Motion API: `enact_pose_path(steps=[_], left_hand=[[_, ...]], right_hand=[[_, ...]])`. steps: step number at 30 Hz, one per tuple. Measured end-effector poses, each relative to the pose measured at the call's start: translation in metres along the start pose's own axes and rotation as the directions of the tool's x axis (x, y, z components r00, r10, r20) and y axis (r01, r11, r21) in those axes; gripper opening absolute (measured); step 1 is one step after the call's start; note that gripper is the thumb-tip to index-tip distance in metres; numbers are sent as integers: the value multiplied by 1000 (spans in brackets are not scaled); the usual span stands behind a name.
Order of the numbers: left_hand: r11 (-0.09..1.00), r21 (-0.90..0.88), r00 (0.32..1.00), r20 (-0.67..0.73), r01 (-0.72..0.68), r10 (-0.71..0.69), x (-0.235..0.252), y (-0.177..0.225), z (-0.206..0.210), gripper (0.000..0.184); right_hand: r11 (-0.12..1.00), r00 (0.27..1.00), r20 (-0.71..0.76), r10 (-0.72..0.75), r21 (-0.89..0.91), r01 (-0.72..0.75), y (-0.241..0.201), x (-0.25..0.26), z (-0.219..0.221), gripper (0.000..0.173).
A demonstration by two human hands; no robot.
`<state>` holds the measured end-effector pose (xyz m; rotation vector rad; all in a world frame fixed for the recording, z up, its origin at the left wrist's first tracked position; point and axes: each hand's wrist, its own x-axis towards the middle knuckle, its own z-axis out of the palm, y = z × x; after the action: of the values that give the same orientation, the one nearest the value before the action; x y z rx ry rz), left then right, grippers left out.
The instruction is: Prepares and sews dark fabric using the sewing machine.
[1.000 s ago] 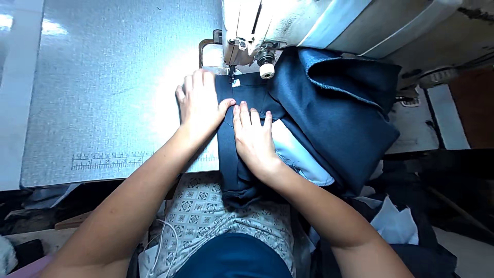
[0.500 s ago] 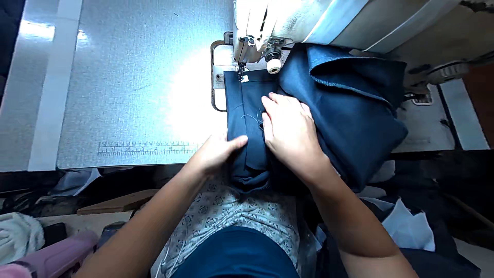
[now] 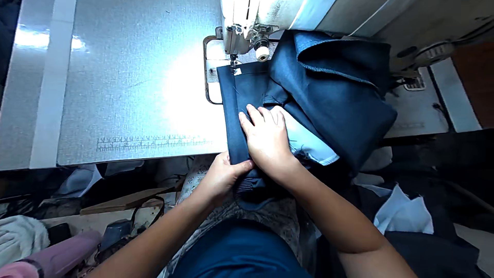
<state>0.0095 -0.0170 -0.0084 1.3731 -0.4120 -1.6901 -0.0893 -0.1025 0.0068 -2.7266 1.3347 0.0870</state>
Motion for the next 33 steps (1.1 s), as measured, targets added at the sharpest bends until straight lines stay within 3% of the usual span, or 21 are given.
enact_pose_path(steps=[6,12,18,20,22,24,25,26,27,28,29,30,33], left_hand=[[999,32,990,-137,25,-20,3,-14,-3,14],[986,159,986,-152,-51,75,17,-29,-14,11],[974,201,982,-133,-102,130,11,-32,-13,11],[934,349,989,-89,-78,116,17,-31,-22,11],[745,666,999,42,-38,13,21,-15,-38,23],[402,912,991,115,-77,-71,15,19,-44,35],[252,959,991,136,-133,5,7,31,-43,35],[126,967,963,196,-221,187,1,36,-42,31],[-10,944,861,305,-329,408,3,35,-43,25],[-140,903,718,411,-407,562,13,33,-45,23],[-239,862,605,489,-448,628,27,31,-46,25],[-295,831,557,541,-472,631,39,30,-49,28],[-336,781,501,604,-526,620,62,20,-56,29]], right_hand=[[991,999,-18,-39,-128,36,-7,-10,19,51],[975,997,71,-32,-219,47,-13,-10,19,52],[989,996,-40,-76,-127,70,0,-12,33,54],[986,997,-17,-73,-151,70,-4,-11,32,54],[975,997,22,-80,-207,83,-7,-10,31,53],[962,990,-16,-143,-236,135,0,-8,33,48],[962,978,-78,-193,-209,173,7,-7,36,46],[965,958,-157,-239,-152,216,15,-5,41,43],[962,936,-225,-272,-75,262,23,-4,46,41],[951,918,-266,-294,12,308,32,-2,49,40],[930,904,-288,-316,96,356,42,2,52,39],[900,892,-296,-340,170,400,51,5,54,38],[833,876,-242,-417,284,475,72,14,53,42]])
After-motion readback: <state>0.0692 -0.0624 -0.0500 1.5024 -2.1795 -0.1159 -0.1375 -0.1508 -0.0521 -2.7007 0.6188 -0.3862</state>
